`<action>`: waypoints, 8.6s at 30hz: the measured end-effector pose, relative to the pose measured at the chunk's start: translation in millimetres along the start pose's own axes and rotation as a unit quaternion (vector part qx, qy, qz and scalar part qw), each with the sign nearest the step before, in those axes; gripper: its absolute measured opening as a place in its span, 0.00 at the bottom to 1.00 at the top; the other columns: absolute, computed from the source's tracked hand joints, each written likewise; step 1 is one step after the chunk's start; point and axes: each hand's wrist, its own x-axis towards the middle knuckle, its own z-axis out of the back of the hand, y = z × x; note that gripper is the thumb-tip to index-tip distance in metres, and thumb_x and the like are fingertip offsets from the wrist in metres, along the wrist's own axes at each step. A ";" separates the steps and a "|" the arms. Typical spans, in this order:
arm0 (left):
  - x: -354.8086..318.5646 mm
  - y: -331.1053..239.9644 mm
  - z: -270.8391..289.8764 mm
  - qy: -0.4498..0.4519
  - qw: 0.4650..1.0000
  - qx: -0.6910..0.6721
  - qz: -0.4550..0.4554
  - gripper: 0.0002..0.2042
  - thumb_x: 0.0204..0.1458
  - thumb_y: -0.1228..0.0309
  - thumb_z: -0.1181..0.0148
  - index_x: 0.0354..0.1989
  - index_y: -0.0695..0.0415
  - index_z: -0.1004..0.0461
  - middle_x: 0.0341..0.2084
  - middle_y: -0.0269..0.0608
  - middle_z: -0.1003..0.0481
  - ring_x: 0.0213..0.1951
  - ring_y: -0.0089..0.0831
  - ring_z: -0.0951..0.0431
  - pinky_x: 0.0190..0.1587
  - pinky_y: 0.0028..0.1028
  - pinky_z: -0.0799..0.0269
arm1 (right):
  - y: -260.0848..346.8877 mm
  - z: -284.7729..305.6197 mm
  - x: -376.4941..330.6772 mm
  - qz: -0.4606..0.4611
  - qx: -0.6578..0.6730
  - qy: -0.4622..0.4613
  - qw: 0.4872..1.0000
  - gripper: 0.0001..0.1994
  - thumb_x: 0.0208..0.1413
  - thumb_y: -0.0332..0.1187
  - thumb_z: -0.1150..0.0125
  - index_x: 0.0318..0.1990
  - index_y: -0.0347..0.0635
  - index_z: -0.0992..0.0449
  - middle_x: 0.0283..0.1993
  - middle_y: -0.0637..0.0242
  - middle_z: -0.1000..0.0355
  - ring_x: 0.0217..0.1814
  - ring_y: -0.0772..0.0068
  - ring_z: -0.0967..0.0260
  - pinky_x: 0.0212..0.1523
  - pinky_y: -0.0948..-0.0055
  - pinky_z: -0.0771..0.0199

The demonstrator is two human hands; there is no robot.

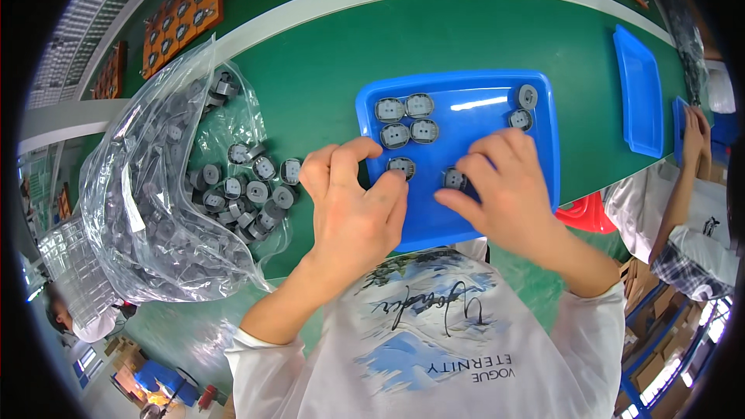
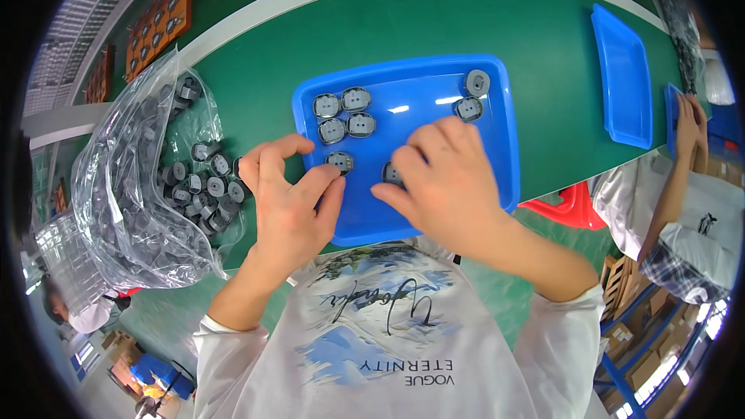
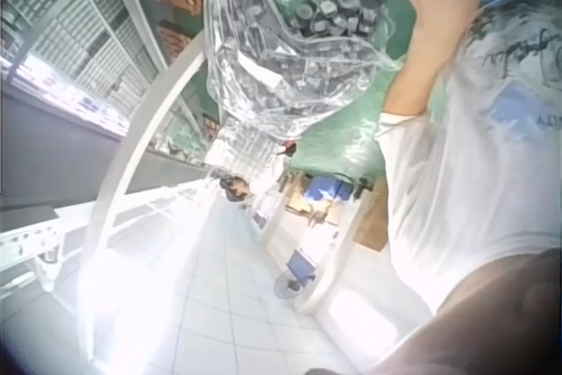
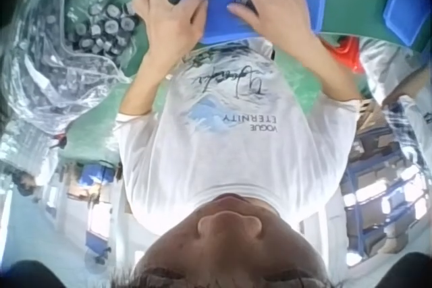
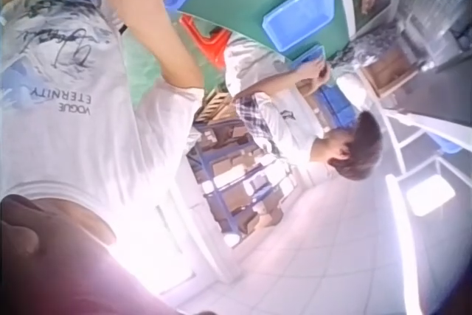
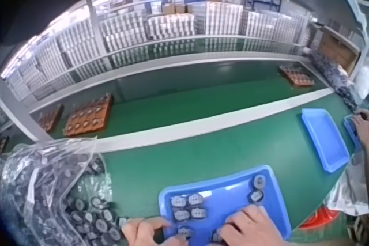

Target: The person sorts small grey electronic components by hand from a plastic bag into a blue plastic grid tray, placing them one by one into the tray's compartments.

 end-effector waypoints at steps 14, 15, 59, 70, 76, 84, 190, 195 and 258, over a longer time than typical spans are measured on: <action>0.8 -0.9 -4.8 -0.034 0.999 -0.005 0.028 0.10 0.39 0.76 0.27 0.31 0.54 0.17 0.54 0.49 0.29 0.55 0.52 0.38 0.57 0.44 0.42 | -11.5 -9.7 9.8 0.105 0.055 -0.010 0.993 0.15 0.38 0.24 0.33 0.39 0.41 0.16 0.44 0.63 0.30 0.47 0.57 0.34 0.46 0.62 0.28; 0.9 -0.6 -4.7 -0.034 0.999 -0.005 0.027 0.10 0.39 0.76 0.27 0.31 0.54 0.17 0.54 0.49 0.29 0.55 0.52 0.38 0.57 0.44 0.42 | -11.7 -10.7 13.3 0.107 0.055 -0.018 0.993 0.15 0.39 0.24 0.32 0.39 0.41 0.16 0.43 0.64 0.30 0.47 0.58 0.33 0.46 0.62 0.28; 17.6 16.3 0.7 0.004 0.997 -0.074 -0.003 0.08 0.46 0.77 0.30 0.35 0.58 0.20 0.57 0.42 0.23 0.70 0.54 0.37 0.65 0.51 0.41 | -4.9 0.9 25.8 -0.010 0.083 0.047 0.995 0.31 0.50 0.35 0.28 0.62 0.33 0.28 0.67 0.53 0.33 0.62 0.46 0.36 0.63 0.55 0.33; 18.7 16.9 4.5 0.032 0.998 -0.051 -0.024 0.13 0.43 0.76 0.29 0.41 0.56 0.18 0.59 0.41 0.25 0.70 0.54 0.38 0.65 0.50 0.41 | -27.1 46.7 -1.3 -0.011 0.051 0.091 0.994 0.22 0.46 0.30 0.28 0.51 0.36 0.23 0.59 0.56 0.28 0.53 0.50 0.29 0.56 0.56 0.27; 21.1 16.5 5.3 0.032 0.998 -0.049 -0.025 0.13 0.43 0.76 0.29 0.40 0.56 0.17 0.60 0.40 0.25 0.70 0.54 0.38 0.65 0.48 0.41 | -29.7 32.1 -18.5 0.032 0.039 0.091 0.995 0.16 0.45 0.29 0.29 0.43 0.38 0.21 0.49 0.59 0.28 0.46 0.53 0.28 0.47 0.58 0.26; 4.3 33.3 50.2 -0.031 0.994 0.042 0.100 0.14 0.45 0.76 0.30 0.43 0.57 0.19 0.43 0.42 0.26 0.50 0.46 0.30 0.55 0.44 0.35 | -4.7 19.1 -10.2 -0.020 0.046 0.052 0.997 0.12 0.46 0.29 0.29 0.37 0.39 0.24 0.41 0.61 0.30 0.40 0.56 0.29 0.41 0.60 0.28; -54.7 48.7 20.6 -0.163 0.978 0.043 0.125 0.08 0.41 0.73 0.36 0.31 0.58 0.25 0.28 0.42 0.30 0.38 0.41 0.31 0.42 0.40 0.35 | -56.6 29.6 -13.1 0.077 -0.035 0.041 0.996 0.12 0.53 0.21 0.37 0.46 0.35 0.25 0.49 0.53 0.30 0.53 0.47 0.32 0.56 0.57 0.32; -49.6 58.0 63.3 -0.212 0.972 0.006 0.099 0.17 0.44 0.80 0.39 0.45 0.61 0.23 0.27 0.43 0.27 0.34 0.43 0.29 0.41 0.41 0.34 | -46.2 21.0 -14.0 -0.009 -0.055 0.016 0.998 0.19 0.54 0.23 0.35 0.54 0.38 0.22 0.51 0.53 0.29 0.55 0.49 0.30 0.59 0.60 0.31; -22.4 -16.5 22.4 0.049 0.996 -0.065 -0.041 0.10 0.37 0.79 0.29 0.30 0.59 0.19 0.37 0.41 0.30 0.44 0.44 0.33 0.45 0.40 0.37 | -7.8 3.4 1.5 0.159 0.132 0.110 0.972 0.06 0.44 0.28 0.31 0.32 0.48 0.18 0.27 0.71 0.38 0.28 0.69 0.34 0.27 0.67 0.33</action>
